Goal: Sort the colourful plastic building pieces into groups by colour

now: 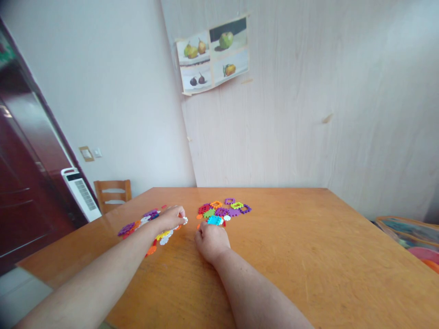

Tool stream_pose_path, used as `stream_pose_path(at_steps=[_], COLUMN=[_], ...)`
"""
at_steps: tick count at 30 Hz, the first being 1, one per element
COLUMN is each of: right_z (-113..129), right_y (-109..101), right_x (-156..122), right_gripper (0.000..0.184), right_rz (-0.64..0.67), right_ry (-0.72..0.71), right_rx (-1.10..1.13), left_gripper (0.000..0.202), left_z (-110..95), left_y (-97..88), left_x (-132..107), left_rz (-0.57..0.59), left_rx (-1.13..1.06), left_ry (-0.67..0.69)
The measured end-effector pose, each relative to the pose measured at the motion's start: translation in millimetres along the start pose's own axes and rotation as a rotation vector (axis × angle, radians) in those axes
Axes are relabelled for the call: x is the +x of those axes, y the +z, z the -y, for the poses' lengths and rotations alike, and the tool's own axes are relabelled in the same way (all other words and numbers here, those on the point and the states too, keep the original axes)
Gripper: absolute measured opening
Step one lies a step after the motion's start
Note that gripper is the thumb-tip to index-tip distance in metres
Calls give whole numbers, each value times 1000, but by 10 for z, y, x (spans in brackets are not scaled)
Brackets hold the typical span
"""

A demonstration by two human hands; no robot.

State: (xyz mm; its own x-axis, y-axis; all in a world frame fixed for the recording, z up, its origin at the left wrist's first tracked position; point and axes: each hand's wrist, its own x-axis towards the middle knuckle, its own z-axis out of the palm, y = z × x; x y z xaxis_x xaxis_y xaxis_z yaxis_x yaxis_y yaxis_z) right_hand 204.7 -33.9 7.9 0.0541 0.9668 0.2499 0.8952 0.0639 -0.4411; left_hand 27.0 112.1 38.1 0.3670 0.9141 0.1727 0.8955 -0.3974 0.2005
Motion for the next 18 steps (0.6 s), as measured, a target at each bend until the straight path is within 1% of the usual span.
stream_pose_path(at_steps=[2, 4, 6, 8, 10, 12, 13, 15, 16, 18], right_z=[-2, -6, -10, -14, -17, -20, -22, -27, -29, -33], right_y=[1, 7, 14, 21, 26, 31, 33, 38, 41, 45], right_x=[-1, -2, -2, -1, 1, 4, 5, 8, 9, 13], right_gripper=[25, 25, 24, 24, 24, 24, 23, 24, 24, 23], right_rz=[-7, -16, -24, -29, -35, -41, -43, -43, -42, -38], right_ry=[-3, -5, -5, -12, -21, -25, -24, -22, -22, -21], right_rx=[2, 2, 4, 11, 18, 20, 19, 14, 11, 5], left_gripper=[12, 13, 14, 16, 24, 35, 39, 42, 41, 39], left_z=[-29, -81, -150, -223, -278, -291, -277, -206, -150, -9], left_y=[15, 19, -4, -67, -160, -258, -299, -349, -354, -324], left_x=[7, 27, 65, 115, 163, 197, 208, 221, 223, 224], left_rz=[20, 46, 42, 13, -14, -23, -32, -57, -71, -95], left_rx=[-82, -207, -354, -541, -779, -1009, -1091, -1160, -1146, -1039], left_ry=[-24, -48, -52, -46, -39, -40, -44, -59, -73, -108])
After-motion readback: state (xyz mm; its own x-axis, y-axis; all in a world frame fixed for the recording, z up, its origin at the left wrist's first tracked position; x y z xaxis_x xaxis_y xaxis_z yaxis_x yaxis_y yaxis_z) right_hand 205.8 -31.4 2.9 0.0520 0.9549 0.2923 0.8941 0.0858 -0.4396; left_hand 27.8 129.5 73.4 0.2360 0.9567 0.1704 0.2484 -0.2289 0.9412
